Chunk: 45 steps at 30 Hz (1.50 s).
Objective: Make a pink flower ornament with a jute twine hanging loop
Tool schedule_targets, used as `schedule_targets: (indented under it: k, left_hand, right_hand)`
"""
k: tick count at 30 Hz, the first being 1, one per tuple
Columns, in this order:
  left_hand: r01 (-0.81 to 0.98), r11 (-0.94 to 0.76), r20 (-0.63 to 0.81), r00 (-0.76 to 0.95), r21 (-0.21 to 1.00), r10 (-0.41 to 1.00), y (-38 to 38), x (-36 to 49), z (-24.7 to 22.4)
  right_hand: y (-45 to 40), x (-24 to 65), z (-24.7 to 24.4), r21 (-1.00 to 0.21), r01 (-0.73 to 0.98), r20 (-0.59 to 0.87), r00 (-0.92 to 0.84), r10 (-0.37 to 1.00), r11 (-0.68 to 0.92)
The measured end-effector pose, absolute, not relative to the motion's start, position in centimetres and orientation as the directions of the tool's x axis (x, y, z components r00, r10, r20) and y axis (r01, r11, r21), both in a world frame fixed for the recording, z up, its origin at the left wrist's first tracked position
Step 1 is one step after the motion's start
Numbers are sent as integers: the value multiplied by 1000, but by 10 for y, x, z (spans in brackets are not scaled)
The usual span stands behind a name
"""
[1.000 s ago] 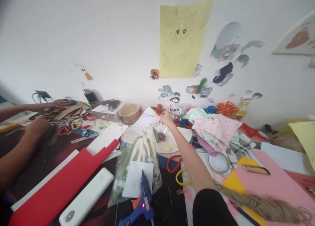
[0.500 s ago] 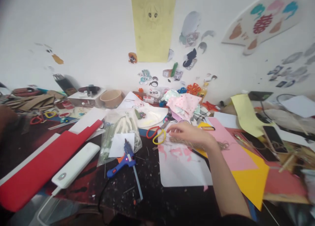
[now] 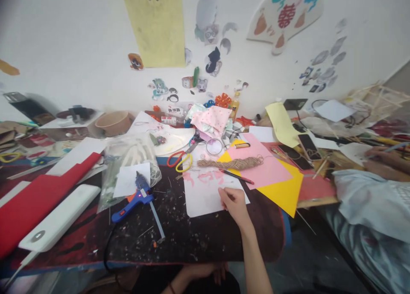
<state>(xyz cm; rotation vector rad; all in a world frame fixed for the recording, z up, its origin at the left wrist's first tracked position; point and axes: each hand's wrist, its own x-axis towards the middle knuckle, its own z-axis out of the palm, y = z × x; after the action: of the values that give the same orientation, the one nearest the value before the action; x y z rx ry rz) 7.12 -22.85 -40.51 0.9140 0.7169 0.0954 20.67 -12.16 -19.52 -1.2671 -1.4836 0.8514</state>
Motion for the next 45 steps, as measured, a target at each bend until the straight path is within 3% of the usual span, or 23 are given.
schedule_targets:
  k: [4, 14, 35, 42, 45]
  left_hand:
    - [295, 576, -586, 692, 763, 421, -242, 73, -421]
    - [325, 497, -571, 654, 805, 496, -272, 73, -423]
    - [285, 510, -565, 606, 811, 560, -263, 61, -435]
    - [284, 502, -556, 619, 817, 555, -263, 60, -433]
    - [283, 498, -550, 628, 820, 550, -261, 60, -431]
  right_hand:
    - [-120, 206, -195, -931, 300, 225, 16, 974, 210]
    - [-122, 208, -201, -925, 319, 224, 22, 974, 205]
    - [-123, 208, -206, -890, 387, 277, 45, 960, 239]
    - [-122, 208, -206, -872, 399, 336, 63, 940, 285]
    - [-125, 207, -209, -853, 416, 412, 168, 895, 315]
